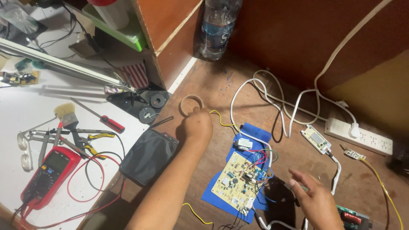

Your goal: Connecting various electrical wires and multi-pin connectors between two circuit boards on a repair bench.

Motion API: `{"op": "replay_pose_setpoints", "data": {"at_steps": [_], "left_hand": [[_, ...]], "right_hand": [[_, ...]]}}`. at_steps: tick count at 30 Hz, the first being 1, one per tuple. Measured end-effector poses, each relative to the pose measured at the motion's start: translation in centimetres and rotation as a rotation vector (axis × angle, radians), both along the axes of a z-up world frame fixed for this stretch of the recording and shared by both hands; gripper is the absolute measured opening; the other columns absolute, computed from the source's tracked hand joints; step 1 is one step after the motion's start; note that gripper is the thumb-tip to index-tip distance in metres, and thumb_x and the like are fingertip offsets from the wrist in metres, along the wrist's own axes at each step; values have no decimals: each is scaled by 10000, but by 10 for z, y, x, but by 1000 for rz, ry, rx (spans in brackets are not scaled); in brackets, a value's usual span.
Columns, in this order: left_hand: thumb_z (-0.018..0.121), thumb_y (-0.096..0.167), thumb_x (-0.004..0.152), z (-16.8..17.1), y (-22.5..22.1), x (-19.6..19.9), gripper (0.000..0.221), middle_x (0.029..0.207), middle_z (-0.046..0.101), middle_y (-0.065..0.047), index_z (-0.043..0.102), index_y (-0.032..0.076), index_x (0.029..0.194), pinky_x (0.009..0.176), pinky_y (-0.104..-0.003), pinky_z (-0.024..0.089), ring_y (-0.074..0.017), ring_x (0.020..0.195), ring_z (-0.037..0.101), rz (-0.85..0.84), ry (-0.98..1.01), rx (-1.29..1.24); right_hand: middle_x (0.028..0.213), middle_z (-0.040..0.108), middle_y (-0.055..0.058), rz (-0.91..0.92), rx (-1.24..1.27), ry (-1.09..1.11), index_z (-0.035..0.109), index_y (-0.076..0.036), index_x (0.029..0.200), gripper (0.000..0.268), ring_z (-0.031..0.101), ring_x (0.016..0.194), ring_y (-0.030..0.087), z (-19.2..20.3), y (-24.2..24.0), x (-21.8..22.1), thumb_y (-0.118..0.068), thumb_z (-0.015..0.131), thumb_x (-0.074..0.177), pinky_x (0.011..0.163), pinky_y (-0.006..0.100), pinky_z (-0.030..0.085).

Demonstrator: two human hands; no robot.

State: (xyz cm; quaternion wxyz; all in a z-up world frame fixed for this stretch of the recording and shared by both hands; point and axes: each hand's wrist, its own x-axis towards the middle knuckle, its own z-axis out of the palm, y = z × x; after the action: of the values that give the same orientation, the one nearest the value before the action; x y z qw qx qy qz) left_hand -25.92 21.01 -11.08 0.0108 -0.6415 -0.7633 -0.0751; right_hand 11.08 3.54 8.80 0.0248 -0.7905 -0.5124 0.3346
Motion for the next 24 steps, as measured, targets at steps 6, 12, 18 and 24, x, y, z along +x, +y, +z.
{"op": "replay_pose_setpoints", "data": {"at_steps": [6,12,18,24], "left_hand": [[707,113,1008,-9,-7,2,276,1090,912,-125,866,93,1233,776,-583,716,-345,1005,906,51,-96,-357],[752,179,958,-33,-14,-21,148,891,814,-117,855,173,1064,530,-454,624,-283,678,800,-113,156,108],[733,148,891,-20,-7,-33,356,875,764,-41,838,82,1224,488,-468,589,-273,649,788,-286,291,323],[871,380,948,5,-26,-53,395,928,807,-86,711,166,1239,594,-507,622,-342,790,828,-324,153,129]], "right_hand": [[1558,882,-159,-64,-15,-11,899,-419,1488,467,775,1470,45,-58,-82,72,-411,779,1037,1224,288,533],[1595,854,-259,-49,-71,-79,911,-485,1452,459,727,1543,-19,-77,-125,77,-475,825,1001,1244,263,540],[1606,866,-127,91,-210,103,868,-451,1524,499,757,1562,62,-78,-137,45,-486,786,1034,1320,278,522],[1608,853,-229,279,-257,95,800,-485,1559,514,758,1541,18,-93,-154,38,-535,746,1050,1309,272,552]]}}
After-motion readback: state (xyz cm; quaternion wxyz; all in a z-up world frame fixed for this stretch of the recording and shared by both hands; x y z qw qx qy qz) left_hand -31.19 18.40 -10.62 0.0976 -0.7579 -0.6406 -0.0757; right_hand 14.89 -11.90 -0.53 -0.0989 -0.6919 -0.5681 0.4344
